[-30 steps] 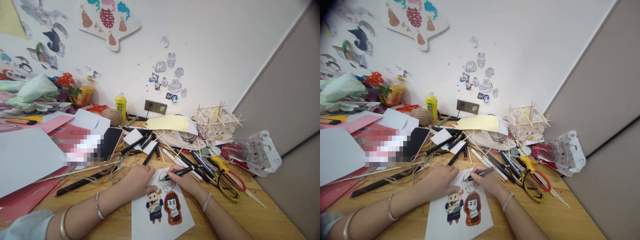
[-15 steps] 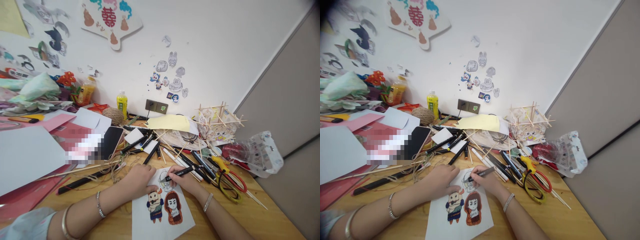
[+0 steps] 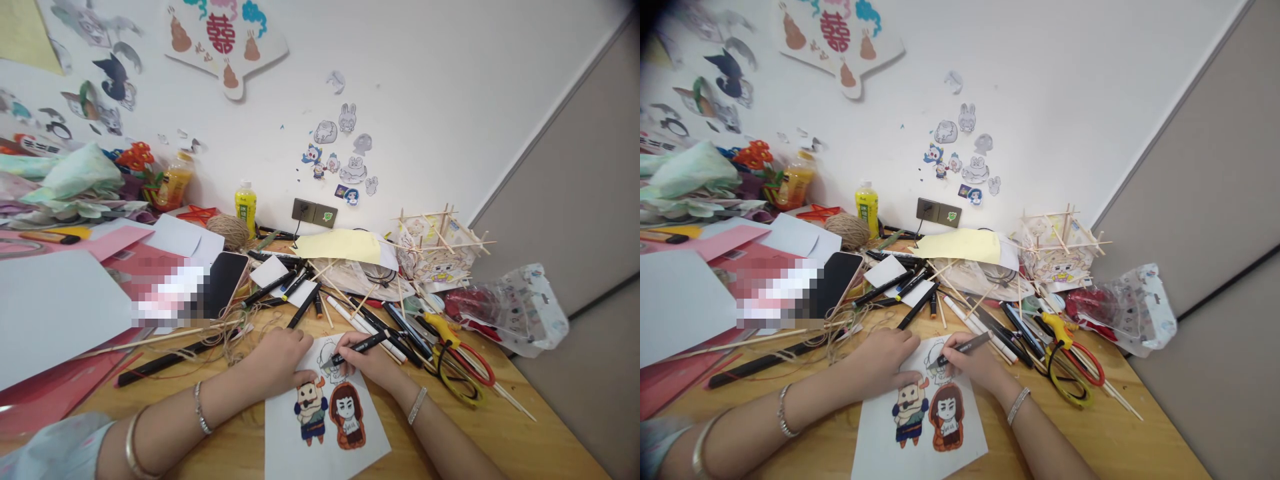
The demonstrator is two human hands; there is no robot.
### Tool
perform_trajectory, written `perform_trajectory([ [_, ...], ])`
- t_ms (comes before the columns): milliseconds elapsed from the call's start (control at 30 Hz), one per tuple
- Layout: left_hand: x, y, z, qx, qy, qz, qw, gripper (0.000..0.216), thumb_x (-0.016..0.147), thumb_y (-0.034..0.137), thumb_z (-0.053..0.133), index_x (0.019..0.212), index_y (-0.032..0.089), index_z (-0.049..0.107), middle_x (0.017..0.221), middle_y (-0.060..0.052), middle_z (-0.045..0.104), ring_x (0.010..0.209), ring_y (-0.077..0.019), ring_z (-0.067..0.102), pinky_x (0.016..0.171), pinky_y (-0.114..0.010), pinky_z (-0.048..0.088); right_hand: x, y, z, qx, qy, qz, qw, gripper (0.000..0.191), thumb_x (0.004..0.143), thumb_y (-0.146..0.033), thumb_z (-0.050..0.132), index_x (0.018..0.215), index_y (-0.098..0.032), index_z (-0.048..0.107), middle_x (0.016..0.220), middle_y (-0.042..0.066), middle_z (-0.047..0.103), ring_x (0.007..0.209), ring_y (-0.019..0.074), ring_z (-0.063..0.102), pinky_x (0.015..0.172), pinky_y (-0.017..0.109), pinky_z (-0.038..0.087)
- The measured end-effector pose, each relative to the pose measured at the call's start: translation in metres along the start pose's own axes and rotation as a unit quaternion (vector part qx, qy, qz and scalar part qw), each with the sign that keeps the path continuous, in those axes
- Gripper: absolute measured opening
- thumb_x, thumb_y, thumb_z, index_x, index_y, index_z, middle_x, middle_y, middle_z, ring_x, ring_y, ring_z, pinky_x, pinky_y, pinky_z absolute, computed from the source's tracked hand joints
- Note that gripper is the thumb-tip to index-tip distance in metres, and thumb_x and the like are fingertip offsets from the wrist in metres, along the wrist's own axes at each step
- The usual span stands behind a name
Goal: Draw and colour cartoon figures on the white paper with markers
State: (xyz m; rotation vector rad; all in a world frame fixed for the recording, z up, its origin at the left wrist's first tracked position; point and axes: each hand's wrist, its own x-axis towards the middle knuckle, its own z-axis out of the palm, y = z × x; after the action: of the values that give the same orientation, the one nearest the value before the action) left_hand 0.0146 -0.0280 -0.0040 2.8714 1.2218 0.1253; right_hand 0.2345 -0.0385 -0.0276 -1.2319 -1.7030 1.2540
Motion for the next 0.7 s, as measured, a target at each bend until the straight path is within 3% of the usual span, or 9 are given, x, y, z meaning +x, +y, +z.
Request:
perform_trajectory([
  [700, 0.0, 0.0004, -0.0014, 0.001, -0.007, -0.001, 1.0, 0.035, 0.081, 0.051, 0.06, 0.091, 0.018, 0.057, 0.089, -0.009, 0.065, 0.08, -0.0295, 0.062, 0.068, -0.038, 0.047, -0.0004, -0.0018, -0.0014, 0.018, -0.001, 0.005, 1.0, 0.022, 0.078, -0.037, 0.061, 0.069, -0.018, 0.059, 0.054, -0.003, 0.057, 0.047, 0.0123, 0.054, 0.051, 0.024, 0.044],
])
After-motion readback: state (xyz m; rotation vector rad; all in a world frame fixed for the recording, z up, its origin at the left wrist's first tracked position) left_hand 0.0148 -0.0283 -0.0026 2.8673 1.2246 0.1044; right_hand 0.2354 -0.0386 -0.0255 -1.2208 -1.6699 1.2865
